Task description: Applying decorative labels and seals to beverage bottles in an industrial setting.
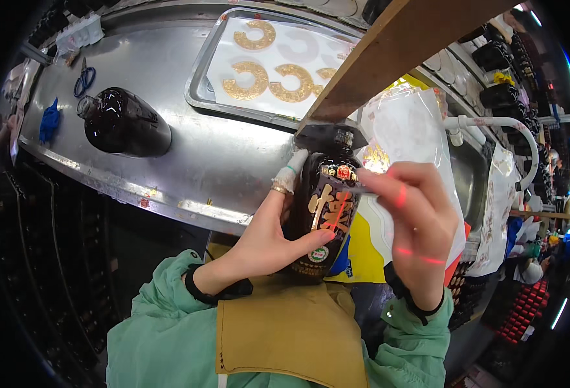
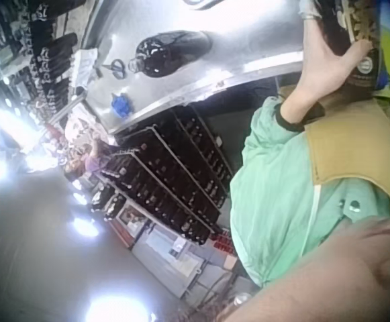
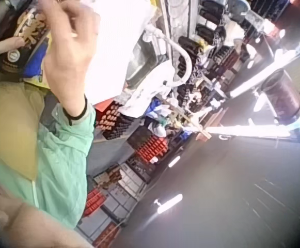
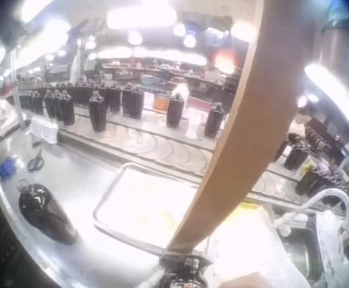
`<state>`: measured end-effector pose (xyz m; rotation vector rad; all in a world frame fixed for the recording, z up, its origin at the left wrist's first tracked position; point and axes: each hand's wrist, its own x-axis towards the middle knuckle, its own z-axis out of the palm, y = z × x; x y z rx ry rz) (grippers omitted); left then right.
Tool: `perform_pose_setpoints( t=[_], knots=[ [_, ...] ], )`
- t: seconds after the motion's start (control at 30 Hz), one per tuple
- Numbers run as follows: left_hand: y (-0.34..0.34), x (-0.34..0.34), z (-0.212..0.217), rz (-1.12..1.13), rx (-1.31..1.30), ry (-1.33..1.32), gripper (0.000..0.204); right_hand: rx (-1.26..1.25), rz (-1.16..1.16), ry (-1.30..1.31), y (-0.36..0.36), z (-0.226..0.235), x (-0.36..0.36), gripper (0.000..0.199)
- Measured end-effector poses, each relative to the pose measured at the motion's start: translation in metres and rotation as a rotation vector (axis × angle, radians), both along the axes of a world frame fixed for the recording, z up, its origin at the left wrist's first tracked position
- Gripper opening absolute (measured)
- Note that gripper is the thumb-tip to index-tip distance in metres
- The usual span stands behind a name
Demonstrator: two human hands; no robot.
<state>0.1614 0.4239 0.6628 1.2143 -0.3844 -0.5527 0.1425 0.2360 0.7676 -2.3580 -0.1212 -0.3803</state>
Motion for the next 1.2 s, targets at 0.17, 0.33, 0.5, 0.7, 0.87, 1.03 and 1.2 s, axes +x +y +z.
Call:
perform_pose_setpoints(
  t=[0.17,0.33,0.5,0.7,0.87,1.03,1.2],
  knots=[
    [0.001,-0.001,0.004,-0.019,0.002,0.094,0.098,-0.345,0.327,-0.027,0.009,0.001,0.016,0.042],
    [0.007,0.000,0.006,-0.018,-0.162,0.262,0.096,-0.270,0.347,-0.080,0.011,-0.001,0.014,0.041],
    [0.005,-0.011,0.005,0.007,0.020,0.026,0.098,-0.202,0.013,-0.232,-0.010,0.003,0.003,0.033],
    [0.003,-0.022,0.007,0.047,0.026,-0.012,0.099,0.253,-0.006,-0.112,-0.014,-0.016,-0.028,0.023],
    [0.009,-0.016,0.008,0.093,0.060,-0.009,0.093,0.221,-0.060,0.037,-0.008,-0.028,-0.046,0.027],
    [0.012,-0.016,0.006,0.071,0.223,-0.150,0.099,0.390,-0.116,0.263,-0.007,-0.033,-0.060,0.045],
    [0.012,-0.018,0.006,-0.011,0.271,-0.161,0.109,0.352,-0.094,0.173,-0.007,-0.033,-0.059,0.041]
  ],
)
